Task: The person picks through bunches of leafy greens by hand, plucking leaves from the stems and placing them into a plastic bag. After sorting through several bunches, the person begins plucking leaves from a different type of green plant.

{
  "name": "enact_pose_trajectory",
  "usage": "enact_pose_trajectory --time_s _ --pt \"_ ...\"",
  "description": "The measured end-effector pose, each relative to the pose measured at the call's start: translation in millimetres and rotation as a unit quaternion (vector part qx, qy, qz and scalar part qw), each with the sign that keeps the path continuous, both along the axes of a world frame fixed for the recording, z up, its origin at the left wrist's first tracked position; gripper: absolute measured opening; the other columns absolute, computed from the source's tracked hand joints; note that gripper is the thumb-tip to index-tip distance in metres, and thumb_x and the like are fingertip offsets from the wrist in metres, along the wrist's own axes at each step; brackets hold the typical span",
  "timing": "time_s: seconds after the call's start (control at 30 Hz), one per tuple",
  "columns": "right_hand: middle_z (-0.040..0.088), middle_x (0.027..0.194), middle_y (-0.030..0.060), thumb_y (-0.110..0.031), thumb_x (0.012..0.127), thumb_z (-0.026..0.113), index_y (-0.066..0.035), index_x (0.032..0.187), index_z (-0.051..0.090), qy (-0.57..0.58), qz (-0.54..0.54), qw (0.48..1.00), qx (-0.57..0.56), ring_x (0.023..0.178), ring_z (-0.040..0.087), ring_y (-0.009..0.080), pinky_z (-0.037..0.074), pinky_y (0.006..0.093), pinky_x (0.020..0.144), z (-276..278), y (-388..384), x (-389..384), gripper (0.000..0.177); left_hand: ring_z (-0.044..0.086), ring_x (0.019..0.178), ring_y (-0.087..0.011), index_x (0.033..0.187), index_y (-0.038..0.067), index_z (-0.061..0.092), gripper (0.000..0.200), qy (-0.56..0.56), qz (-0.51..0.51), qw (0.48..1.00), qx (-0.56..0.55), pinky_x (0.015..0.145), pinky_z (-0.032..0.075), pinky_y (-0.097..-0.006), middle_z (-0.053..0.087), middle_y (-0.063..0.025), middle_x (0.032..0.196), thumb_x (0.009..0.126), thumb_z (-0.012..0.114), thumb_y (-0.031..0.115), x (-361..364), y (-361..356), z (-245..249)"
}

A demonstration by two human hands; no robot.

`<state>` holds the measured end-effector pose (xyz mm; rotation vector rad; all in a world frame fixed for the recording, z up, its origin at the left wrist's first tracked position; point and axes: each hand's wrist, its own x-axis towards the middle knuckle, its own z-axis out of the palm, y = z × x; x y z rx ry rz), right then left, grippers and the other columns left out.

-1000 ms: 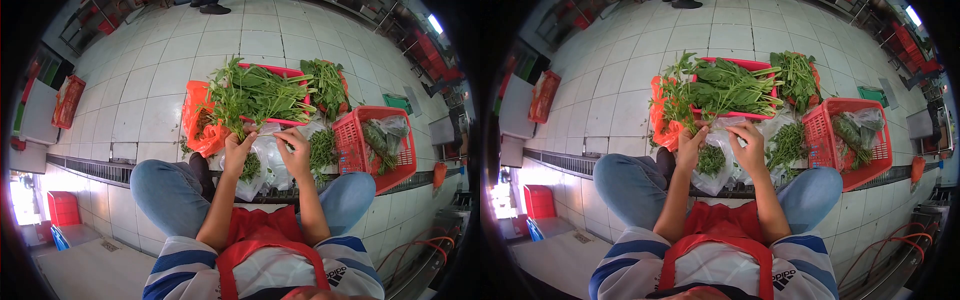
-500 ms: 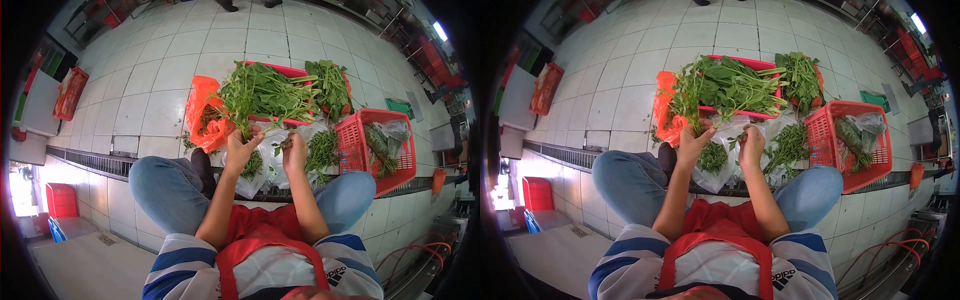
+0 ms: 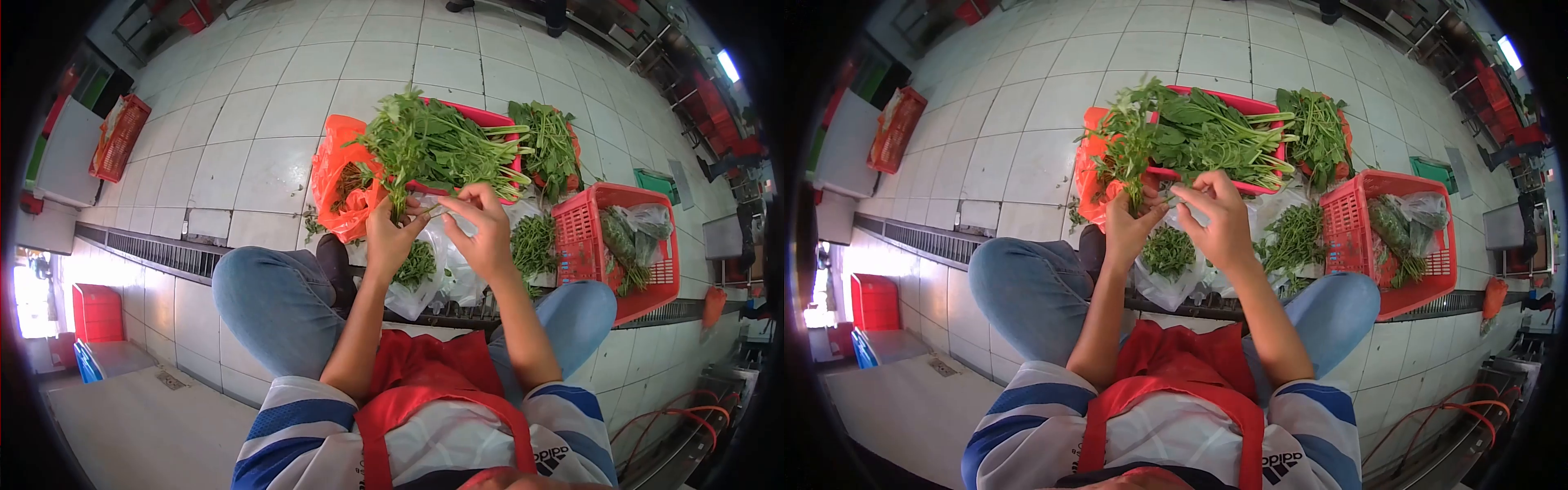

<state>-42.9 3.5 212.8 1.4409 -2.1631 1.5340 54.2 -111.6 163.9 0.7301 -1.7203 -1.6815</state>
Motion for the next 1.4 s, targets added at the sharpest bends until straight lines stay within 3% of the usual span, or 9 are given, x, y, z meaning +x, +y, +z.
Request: enact_pose_trajectory --time_s 0.33,0.47,0.53,0.6,0.67,0.83,1.0,1.13,1.4 --pt "0.046 0.072 0.0064 0.0 0.062 0.061 -0.001 0.068 0.055 0.086 0.022 0.994 0.061 0.062 0.048 0.0188 0.039 0.0271 0.054 -19.5 -7.9 -2.2 0.009 0.048 0.06 -0.0053 0.081 0.001 0.051 0.02 -0.044 -0.062 0.996 -0.049 0.054 0.039 -0.0199 0.055 -0.0009 0.072 0.069 0.066 0.0 -1.9 9.9 9.4" --pt "0.046 0.071 0.0026 0.002 0.067 0.055 -0.002 0.071 0.054 -0.126 -0.1 0.984 -0.072 0.059 0.043 0.0093 0.034 0.0208 0.05 -25.7 -7.3 9.8 0.006 0.048 0.06 -0.0056 0.079 0.002 0.05 0.017 -0.029 -0.074 0.997 -0.026 0.055 0.039 -0.0194 0.054 -0.0002 0.07 0.07 0.064 0.0 -2.4 12.7 5.7" --pt "0.045 0.071 0.0013 0.001 0.071 0.054 -0.002 0.073 0.053 -0.455 -0.096 0.841 -0.276 0.059 0.041 0.0075 0.033 0.0204 0.051 -18.3 -2.1 -3.5 0.004 0.046 0.057 -0.0058 0.077 0.001 0.052 0.017 0.042 -0.041 0.996 0.071 0.053 0.038 -0.0201 0.051 0.0012 0.066 0.068 0.066 0.0 -2.4 6.0 -3.7" --pt "0.045 0.072 0.0009 0.0 0.074 0.052 -0.001 0.076 0.052 -0.368 -0.076 0.883 -0.28 0.06 0.042 0.0074 0.034 0.0207 0.053 -25.6 9.9 3.4 0.002 0.045 0.06 -0.0055 0.081 0.003 0.05 0.017 0.064 -0.042 0.993 0.09 0.055 0.037 -0.0193 0.049 0.0029 0.07 0.072 0.064 -0.001 -1.3 1.2 5.5" --pt "0.046 0.074 0.004 -0.001 0.073 0.052 -0.001 0.078 0.051 -0.17 -0.052 0.965 -0.19 0.064 0.044 0.0098 0.034 0.0207 0.055 -49.7 11.5 22.8 0.005 0.046 0.064 -0.0056 0.084 0.003 0.047 0.019 0.109 -0.024 0.982 0.151 0.057 0.038 -0.0189 0.049 0.0025 0.074 0.073 0.063 -0.001 -0.2 -0.4 9.7" --pt "0.049 0.083 0.0127 -0.005 0.068 0.06 -0.001 0.089 0.054 -0.012 -0.007 0.988 0.154 0.072 0.051 0.0221 0.042 0.0294 0.063 -143.5 2.3 34.4 0.022 0.045 0.062 -0.0059 0.086 0.006 0.044 0.022 0.195 -0.063 0.947 0.247 0.053 0.034 -0.0194 0.05 0.0011 0.075 0.075 0.063 0.002 2.5 -3.7 10.1" --pt "0.051 0.079 0.0105 -0.01 0.07 0.062 -0.005 0.096 0.055 -0.157 0.051 0.972 0.166 0.071 0.051 0.0209 0.043 0.03 0.066 -115.5 -2.5 7.2 0.028 0.045 0.062 -0.0057 0.086 0.007 0.043 0.023 0.225 -0.117 0.932 0.257 0.051 0.033 -0.0192 0.052 0.0008 0.077 0.075 0.063 0.003 6.1 -2.2 13.0" --pt "0.055 0.08 0.0048 -0.012 0.082 0.053 -0.004 0.089 0.051 -0.35 0.022 0.931 -0.105 0.071 0.052 0.0123 0.043 0.0262 0.067 -50.1 -2.4 -19.6 0.011 0.046 0.064 -0.0057 0.085 0.007 0.044 0.024 0.208 -0.143 0.935 0.248 0.052 0.034 -0.0193 0.053 0.0011 0.077 0.074 0.064 0.002 5.9 0.7 12.6" --pt "0.058 0.093 0.0128 -0.012 0.084 0.052 -0.007 0.099 0.037 -0.504 0.169 0.814 -0.232 0.085 0.056 0.0186 0.044 0.0321 0.076 20.4 15.2 -22.2 0.022 0.047 0.065 -0.0053 0.085 0.007 0.045 0.024 0.184 -0.161 0.941 0.235 0.053 0.034 -0.0187 0.053 0.0014 0.078 0.074 0.065 0.002 3.6 5.0 11.6"
